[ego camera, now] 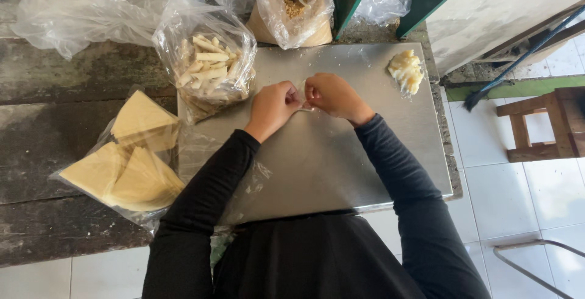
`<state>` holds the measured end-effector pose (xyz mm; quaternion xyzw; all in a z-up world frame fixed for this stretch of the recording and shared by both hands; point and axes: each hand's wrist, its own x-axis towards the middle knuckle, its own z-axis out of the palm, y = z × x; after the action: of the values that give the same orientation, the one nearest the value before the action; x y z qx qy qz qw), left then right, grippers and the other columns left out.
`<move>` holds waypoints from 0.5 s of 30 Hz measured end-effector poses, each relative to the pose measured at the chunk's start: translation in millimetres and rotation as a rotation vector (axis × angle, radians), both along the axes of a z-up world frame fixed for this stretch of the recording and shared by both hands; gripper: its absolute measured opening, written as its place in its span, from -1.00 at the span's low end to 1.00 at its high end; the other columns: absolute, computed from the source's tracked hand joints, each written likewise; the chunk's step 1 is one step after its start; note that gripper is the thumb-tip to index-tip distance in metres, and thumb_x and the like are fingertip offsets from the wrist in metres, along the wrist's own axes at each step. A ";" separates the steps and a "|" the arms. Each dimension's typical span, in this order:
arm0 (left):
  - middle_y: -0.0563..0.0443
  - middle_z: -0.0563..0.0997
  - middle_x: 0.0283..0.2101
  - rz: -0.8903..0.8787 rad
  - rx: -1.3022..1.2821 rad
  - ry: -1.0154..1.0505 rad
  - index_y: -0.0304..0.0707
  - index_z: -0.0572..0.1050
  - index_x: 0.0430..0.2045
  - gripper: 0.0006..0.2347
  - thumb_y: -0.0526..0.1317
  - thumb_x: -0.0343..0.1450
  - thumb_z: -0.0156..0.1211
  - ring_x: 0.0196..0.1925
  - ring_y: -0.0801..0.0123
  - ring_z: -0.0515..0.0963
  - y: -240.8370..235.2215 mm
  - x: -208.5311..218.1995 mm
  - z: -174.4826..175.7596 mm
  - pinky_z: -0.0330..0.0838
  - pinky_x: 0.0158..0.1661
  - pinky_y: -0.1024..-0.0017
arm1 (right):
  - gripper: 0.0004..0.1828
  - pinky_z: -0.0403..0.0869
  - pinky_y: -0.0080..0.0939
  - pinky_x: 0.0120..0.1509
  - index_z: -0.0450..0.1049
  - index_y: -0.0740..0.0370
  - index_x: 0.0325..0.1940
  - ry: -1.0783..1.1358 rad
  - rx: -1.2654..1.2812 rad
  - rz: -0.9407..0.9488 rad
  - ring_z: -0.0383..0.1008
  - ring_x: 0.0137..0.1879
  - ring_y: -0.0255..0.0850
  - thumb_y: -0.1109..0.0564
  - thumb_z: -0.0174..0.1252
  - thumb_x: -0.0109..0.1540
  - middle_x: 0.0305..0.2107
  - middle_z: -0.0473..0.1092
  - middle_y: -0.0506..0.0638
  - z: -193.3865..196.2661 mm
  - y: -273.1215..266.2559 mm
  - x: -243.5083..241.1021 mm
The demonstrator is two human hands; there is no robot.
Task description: The person folds triangular wrappers, scoops a grainy filling into each, and seals them into small packets. They then separate a stack of flat triangular sheets and place them on the table.
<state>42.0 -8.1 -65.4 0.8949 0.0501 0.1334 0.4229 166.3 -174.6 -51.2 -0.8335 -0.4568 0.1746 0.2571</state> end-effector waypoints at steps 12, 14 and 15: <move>0.06 0.56 -0.42 0.040 0.515 -0.350 -0.18 0.59 -0.56 -0.90 -0.23 0.33 0.38 -0.27 0.25 0.57 -9.0 -14.8 -9.7 0.35 -0.16 0.18 | -0.90 0.29 -0.07 0.06 0.51 0.13 -0.27 -0.434 0.251 -0.169 0.43 -0.11 -0.04 0.13 0.31 0.25 -0.28 0.40 -0.02 -29.5 -19.1 -45.0; 0.05 0.58 -0.46 0.116 0.365 -0.220 -0.16 0.61 -0.58 -0.88 -0.17 0.31 0.42 -0.31 0.21 0.57 -9.5 -11.5 -7.2 0.32 -0.21 0.11 | -0.86 0.22 -0.07 0.05 0.55 0.10 -0.33 -0.248 0.223 -0.338 0.45 -0.16 -0.09 0.05 0.35 0.23 -0.33 0.40 -0.04 -29.3 -12.3 -39.4; 0.04 0.58 -0.47 0.134 0.294 -0.120 -0.15 0.63 -0.58 -0.86 -0.14 0.30 0.44 -0.31 0.19 0.57 -7.2 -6.5 -6.5 0.32 -0.22 0.10 | -0.85 0.21 -0.09 0.07 0.56 0.09 -0.34 -0.174 0.216 -0.356 0.45 -0.16 -0.11 0.03 0.37 0.19 -0.33 0.39 -0.06 -27.7 -11.0 -34.2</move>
<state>35.5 -15.3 -71.9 0.9323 0.0643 0.2203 0.2797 132.1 -185.7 -78.9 -0.8805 -0.3392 0.0039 0.3310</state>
